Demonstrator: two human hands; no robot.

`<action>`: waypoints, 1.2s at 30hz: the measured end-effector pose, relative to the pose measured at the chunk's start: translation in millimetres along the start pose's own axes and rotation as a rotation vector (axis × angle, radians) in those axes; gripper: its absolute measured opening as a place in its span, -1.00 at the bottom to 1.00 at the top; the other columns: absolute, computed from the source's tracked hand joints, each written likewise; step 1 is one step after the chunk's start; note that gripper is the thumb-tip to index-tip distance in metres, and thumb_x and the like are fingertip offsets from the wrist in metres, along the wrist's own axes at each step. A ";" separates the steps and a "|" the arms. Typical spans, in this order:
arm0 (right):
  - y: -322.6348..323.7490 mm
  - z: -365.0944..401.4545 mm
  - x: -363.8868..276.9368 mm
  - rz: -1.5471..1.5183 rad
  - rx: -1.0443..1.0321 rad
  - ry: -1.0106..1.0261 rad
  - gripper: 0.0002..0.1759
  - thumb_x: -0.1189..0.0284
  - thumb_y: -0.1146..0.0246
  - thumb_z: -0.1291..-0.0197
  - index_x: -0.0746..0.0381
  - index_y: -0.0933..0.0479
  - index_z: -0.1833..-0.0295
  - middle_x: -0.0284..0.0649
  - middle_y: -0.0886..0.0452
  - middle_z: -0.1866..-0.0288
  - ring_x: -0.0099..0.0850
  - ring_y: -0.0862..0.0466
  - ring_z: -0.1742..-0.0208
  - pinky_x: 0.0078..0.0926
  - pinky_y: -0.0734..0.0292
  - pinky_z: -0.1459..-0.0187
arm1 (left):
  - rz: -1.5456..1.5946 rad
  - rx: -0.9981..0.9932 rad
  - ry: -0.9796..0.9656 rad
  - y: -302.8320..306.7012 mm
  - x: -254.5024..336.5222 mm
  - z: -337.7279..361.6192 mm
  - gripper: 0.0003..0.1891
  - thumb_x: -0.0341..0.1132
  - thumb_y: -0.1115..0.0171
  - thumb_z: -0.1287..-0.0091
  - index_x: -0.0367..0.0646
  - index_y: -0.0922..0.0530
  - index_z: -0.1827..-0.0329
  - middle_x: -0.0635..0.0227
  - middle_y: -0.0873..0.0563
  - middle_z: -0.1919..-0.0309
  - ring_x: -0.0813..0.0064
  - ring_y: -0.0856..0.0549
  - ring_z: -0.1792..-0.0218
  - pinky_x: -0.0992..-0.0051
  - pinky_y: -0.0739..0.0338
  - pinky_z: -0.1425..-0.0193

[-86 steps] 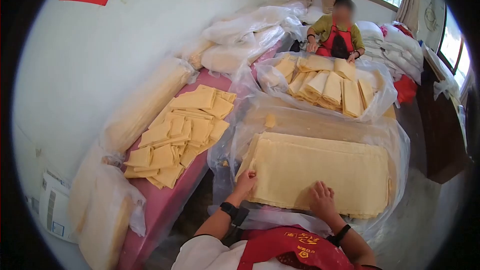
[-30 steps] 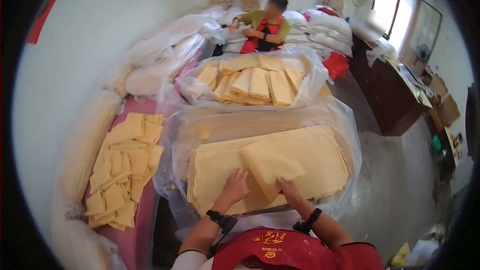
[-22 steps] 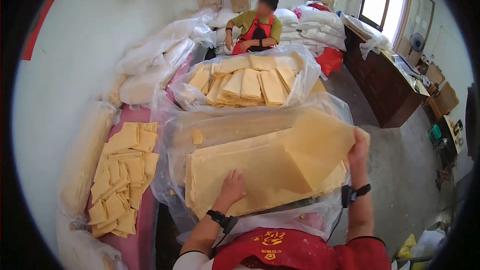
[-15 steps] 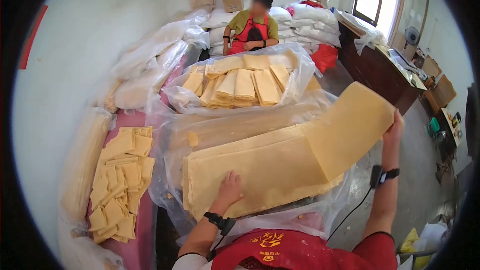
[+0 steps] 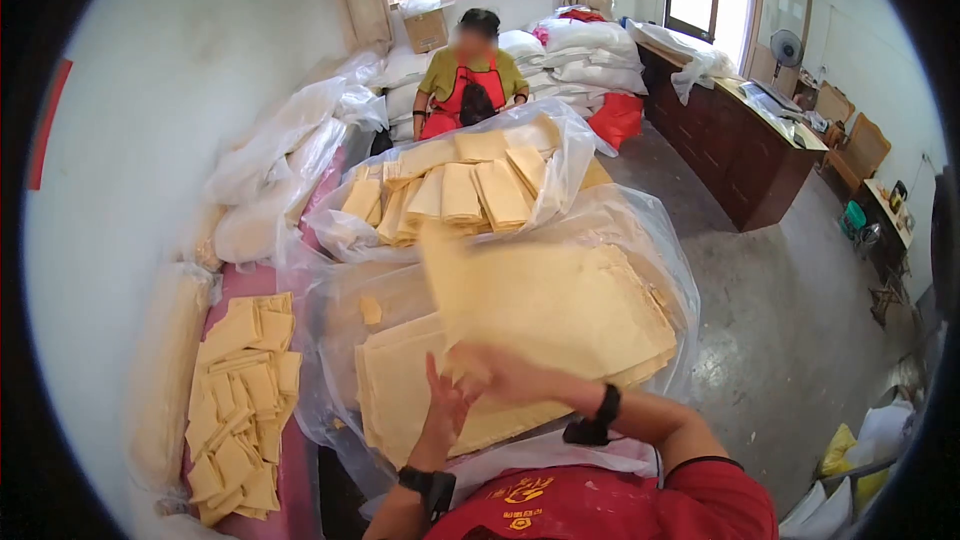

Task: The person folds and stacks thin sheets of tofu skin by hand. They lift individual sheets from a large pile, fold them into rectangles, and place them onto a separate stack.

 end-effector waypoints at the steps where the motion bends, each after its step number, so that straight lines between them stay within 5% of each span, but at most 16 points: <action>1: -27.7 11.4 0.6 0.016 -0.123 -0.111 -0.40 0.21 -0.30 -0.19 0.25 -0.37 -0.27 0.00 -0.48 -0.23 -0.15 -0.48 -0.24 -0.23 -0.35 -0.27 | 0.208 -0.009 0.070 25.7 -10.6 10.2 -0.51 -0.29 -0.31 -0.30 -0.02 -0.36 -0.26 0.19 -0.57 -0.13 0.32 -0.62 -0.05 0.37 -0.63 0.02; 2: -46.6 18.6 0.8 0.033 -0.250 -0.221 -0.42 0.20 -0.29 -0.20 0.24 -0.39 -0.26 0.01 -0.49 -0.23 -0.10 -0.47 -0.28 -0.21 -0.33 -0.29 | 0.202 -0.015 0.067 33.0 -13.1 14.2 -0.51 -0.29 -0.31 -0.30 -0.02 -0.36 -0.26 0.19 -0.57 -0.13 0.32 -0.62 -0.05 0.37 -0.63 0.02; 4: -52.7 38.9 -6.6 -0.077 -0.541 -0.357 -0.39 0.16 -0.25 -0.24 0.25 -0.37 -0.31 0.05 -0.47 -0.26 -0.05 -0.43 -0.31 -0.21 -0.32 -0.30 | 0.063 0.352 0.134 58.8 -22.9 25.6 -0.64 -0.19 -0.17 -0.42 -0.06 -0.41 -0.21 0.23 -0.59 -0.10 0.30 -0.65 -0.02 0.25 -0.65 0.00; 8: -66.1 122.1 25.6 -0.140 -0.745 -0.602 -0.36 0.10 -0.20 -0.25 0.25 -0.35 -0.34 0.06 -0.46 -0.27 -0.01 -0.43 -0.29 -0.18 -0.31 -0.31 | 0.116 0.497 0.259 112.7 -56.1 23.9 -0.70 -0.18 -0.05 -0.47 -0.13 -0.45 -0.13 0.23 -0.65 0.00 0.29 -0.68 0.05 0.22 -0.69 0.11; 11: -35.5 157.5 48.2 0.159 -0.614 -0.484 -0.31 0.07 -0.20 -0.23 0.24 -0.33 -0.37 0.06 -0.46 -0.28 -0.02 -0.44 -0.28 -0.14 -0.30 -0.31 | 0.271 0.390 0.179 79.1 -31.5 -0.7 -0.68 -0.18 0.10 -0.52 -0.17 -0.45 -0.15 0.21 -0.66 0.00 0.22 -0.69 0.03 0.20 -0.70 0.04; 13: 4.7 175.1 72.5 0.501 -0.322 -0.447 -0.38 0.14 -0.22 -0.18 0.24 -0.40 -0.30 0.13 -0.51 -0.18 0.07 -0.49 -0.20 -0.07 -0.29 -0.29 | 0.300 0.344 0.134 58.2 -4.0 -21.1 -0.66 -0.15 0.07 -0.52 -0.16 -0.45 -0.16 0.22 -0.66 -0.02 0.24 -0.69 0.02 0.21 -0.70 0.04; 15: 34.6 219.1 175.2 1.022 -0.205 -0.702 -0.34 0.16 -0.19 -0.16 0.03 -0.33 -0.40 0.03 -0.39 -0.35 -0.01 -0.44 -0.26 -0.04 -0.28 -0.28 | 0.325 0.301 0.088 25.8 27.8 -33.7 -0.65 -0.11 0.05 -0.51 -0.15 -0.46 -0.17 0.23 -0.66 -0.04 0.26 -0.70 0.00 0.22 -0.70 0.04; 20: 183.5 258.7 175.7 0.918 0.111 -0.912 -0.35 0.18 -0.17 -0.18 0.03 -0.31 -0.41 -0.02 -0.35 -0.39 -0.05 -0.41 -0.29 -0.06 -0.26 -0.28 | 0.182 0.285 -0.203 -32.6 99.7 -26.0 -0.67 -0.15 -0.09 -0.47 -0.14 -0.47 -0.17 0.26 -0.66 -0.03 0.35 -0.69 0.00 0.33 -0.68 -0.02; 26: 189.2 246.4 217.0 0.651 0.345 -0.900 -0.35 0.20 -0.14 -0.20 0.03 -0.28 -0.43 -0.08 -0.30 -0.43 -0.10 -0.36 -0.34 -0.08 -0.24 -0.28 | 0.119 0.398 -0.208 24.8 131.5 1.8 -0.67 -0.18 -0.08 -0.47 -0.14 -0.46 -0.18 0.31 -0.68 -0.01 0.34 -0.70 0.04 0.34 -0.67 0.00; 28: 186.6 236.5 209.8 0.603 0.289 -0.994 -0.37 0.25 -0.14 -0.22 0.04 -0.26 -0.43 -0.12 -0.23 -0.47 -0.15 -0.25 -0.42 -0.10 -0.20 -0.29 | 0.072 0.435 -0.091 88.4 108.8 12.2 -0.66 -0.20 -0.06 -0.48 -0.15 -0.44 -0.20 0.28 -0.66 -0.04 0.31 -0.69 0.01 0.32 -0.65 -0.03; 30: 176.1 219.7 183.4 1.141 -0.026 -0.851 -0.40 0.28 -0.14 -0.22 0.04 -0.28 -0.40 -0.13 -0.25 -0.45 -0.15 -0.26 -0.43 -0.11 -0.20 -0.28 | 0.023 0.461 0.026 156.2 76.5 19.0 -0.65 -0.21 -0.05 -0.48 -0.17 -0.42 -0.23 0.26 -0.64 -0.08 0.28 -0.67 -0.03 0.30 -0.63 -0.05; 33: 162.2 199.3 153.5 0.982 0.133 -0.760 -0.49 0.26 -0.13 -0.23 0.09 -0.40 -0.31 -0.11 -0.34 -0.38 -0.12 -0.33 -0.38 -0.11 -0.24 -0.26 | 0.018 0.485 -0.078 232.8 52.3 30.0 -0.59 -0.22 0.04 -0.50 -0.21 -0.33 -0.33 0.18 -0.52 -0.23 0.19 -0.54 -0.21 0.17 -0.50 -0.24; 36: 157.3 187.6 156.2 0.796 0.215 -0.699 -0.58 0.22 -0.13 -0.23 0.14 -0.50 -0.16 -0.07 -0.50 -0.22 -0.07 -0.46 -0.24 -0.14 -0.36 -0.16 | 0.051 0.490 -0.075 222.0 70.6 32.4 -0.58 -0.19 0.06 -0.51 -0.22 -0.33 -0.33 0.18 -0.53 -0.22 0.18 -0.54 -0.21 0.18 -0.47 -0.27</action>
Point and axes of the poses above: each hand's wrist, its own z-axis away from the middle knuckle, its own y-axis out of the back of the hand, x = y × z, the point moved 4 cm from there along -z, towards the middle knuckle
